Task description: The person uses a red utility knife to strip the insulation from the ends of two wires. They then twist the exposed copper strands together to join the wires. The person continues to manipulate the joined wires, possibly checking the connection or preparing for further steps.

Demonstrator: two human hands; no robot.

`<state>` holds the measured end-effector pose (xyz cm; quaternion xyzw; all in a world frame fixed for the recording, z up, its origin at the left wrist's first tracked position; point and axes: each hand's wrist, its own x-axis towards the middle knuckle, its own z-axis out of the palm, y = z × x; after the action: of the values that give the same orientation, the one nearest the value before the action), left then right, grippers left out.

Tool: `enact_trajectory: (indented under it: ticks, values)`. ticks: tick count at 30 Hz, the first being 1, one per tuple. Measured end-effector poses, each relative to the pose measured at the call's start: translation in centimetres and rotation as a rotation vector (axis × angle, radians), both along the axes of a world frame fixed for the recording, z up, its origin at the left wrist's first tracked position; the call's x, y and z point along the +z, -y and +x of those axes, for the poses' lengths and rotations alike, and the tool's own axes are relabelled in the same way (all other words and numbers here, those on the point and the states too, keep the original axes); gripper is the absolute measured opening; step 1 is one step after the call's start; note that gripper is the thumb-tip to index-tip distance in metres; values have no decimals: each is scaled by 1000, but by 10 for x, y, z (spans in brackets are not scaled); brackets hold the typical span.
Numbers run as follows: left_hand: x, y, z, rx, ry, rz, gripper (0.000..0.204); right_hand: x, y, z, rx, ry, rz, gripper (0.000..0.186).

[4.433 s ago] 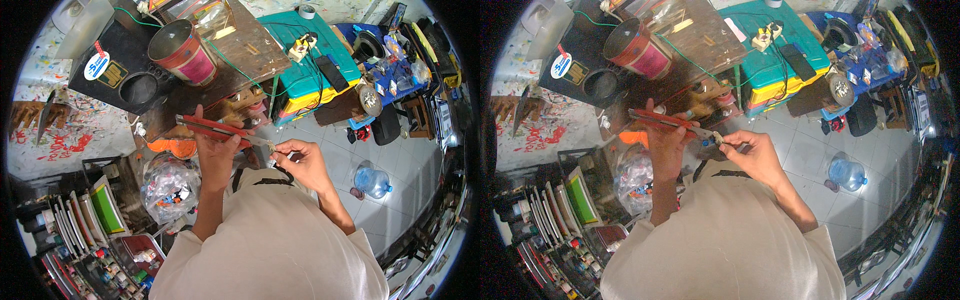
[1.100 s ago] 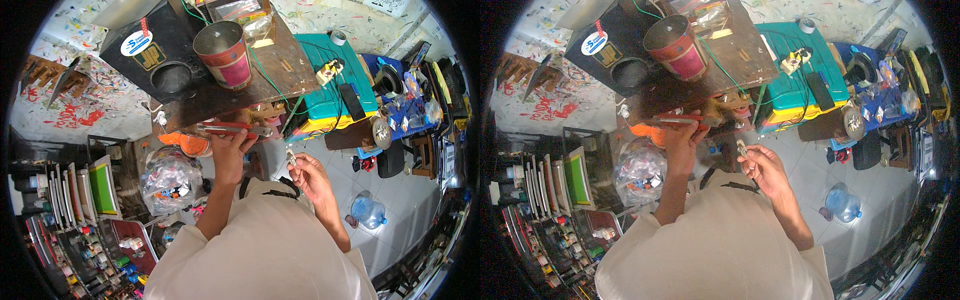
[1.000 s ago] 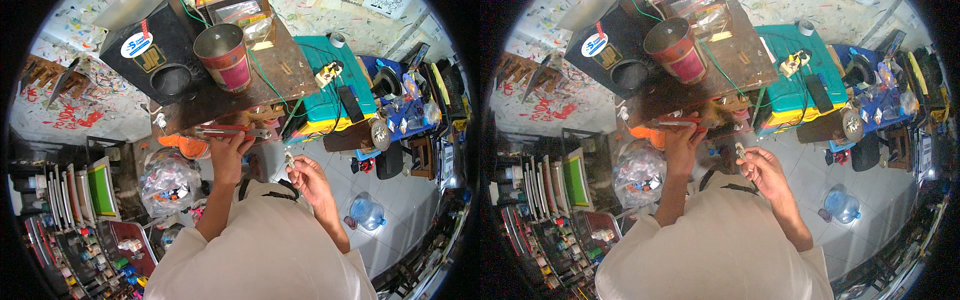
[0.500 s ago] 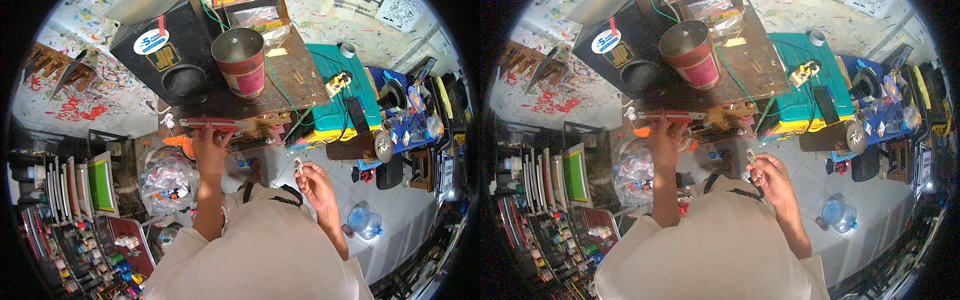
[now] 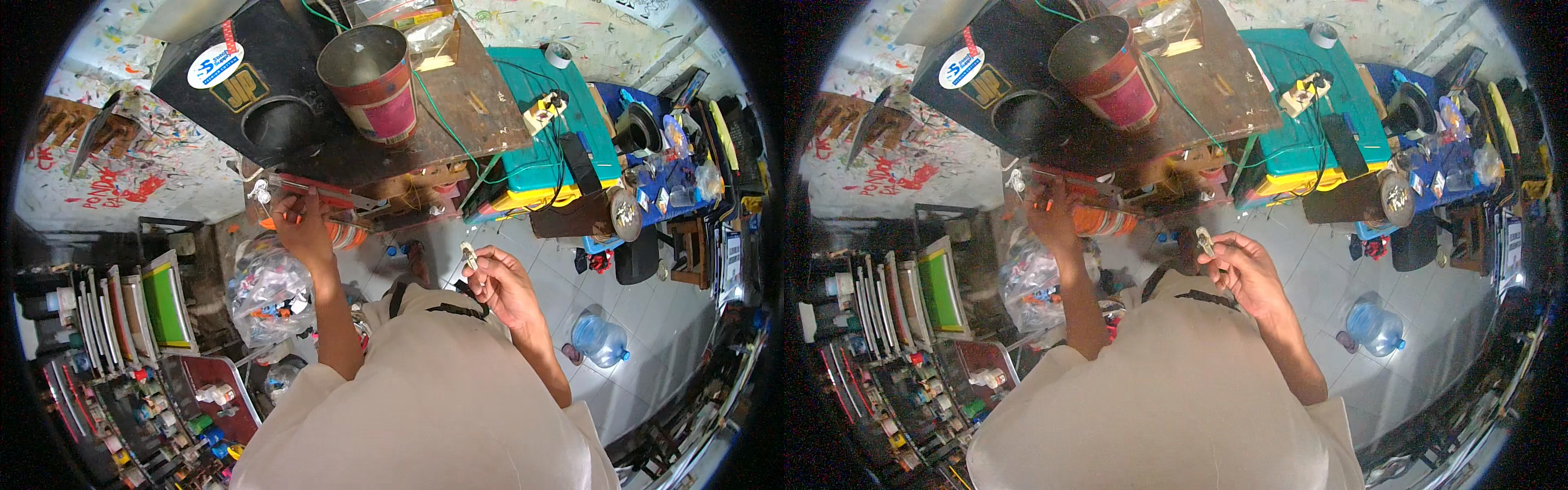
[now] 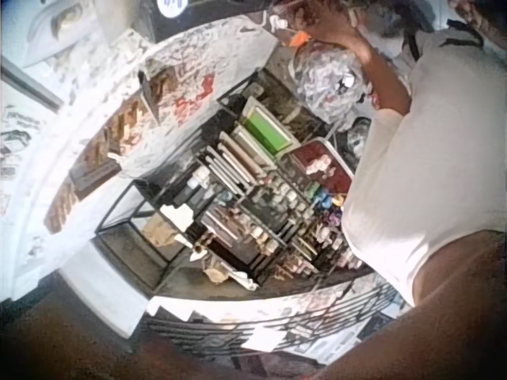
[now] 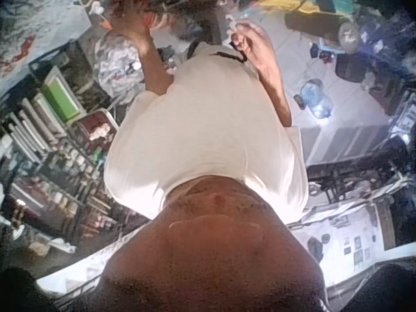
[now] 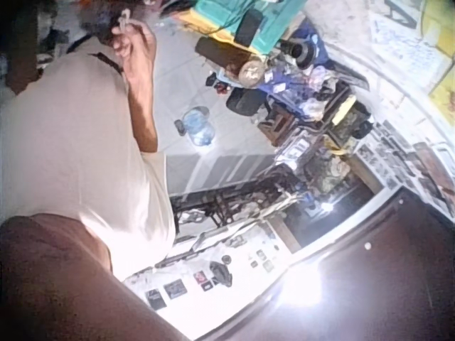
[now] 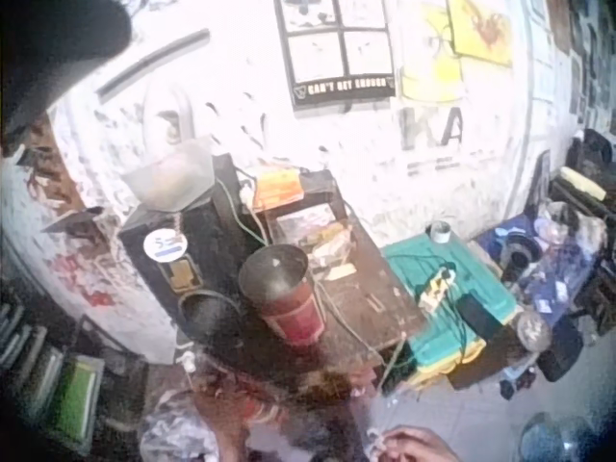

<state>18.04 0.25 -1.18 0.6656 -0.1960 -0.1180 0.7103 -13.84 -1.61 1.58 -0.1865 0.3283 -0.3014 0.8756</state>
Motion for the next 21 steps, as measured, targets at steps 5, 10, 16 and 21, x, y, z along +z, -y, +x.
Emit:
enact_trajectory:
  ticks: [5, 10, 16, 21]
  values:
    - [13, 5, 1, -28, 48, 43, 26, -5, -6, -5, -3, 20, 2, 16]
    - [5, 6, 2, -8, 328, 73, 23, -10, -14, -17, -17, 45, 1, 16]
    - [19, -11, -29, -117, 328, 192, 21, -8, -25, -37, -52, 17, 12, 16]
    - [31, -48, -149, -983, -441, 184, 35, -2, -31, -40, 23, -9, 1, 18]
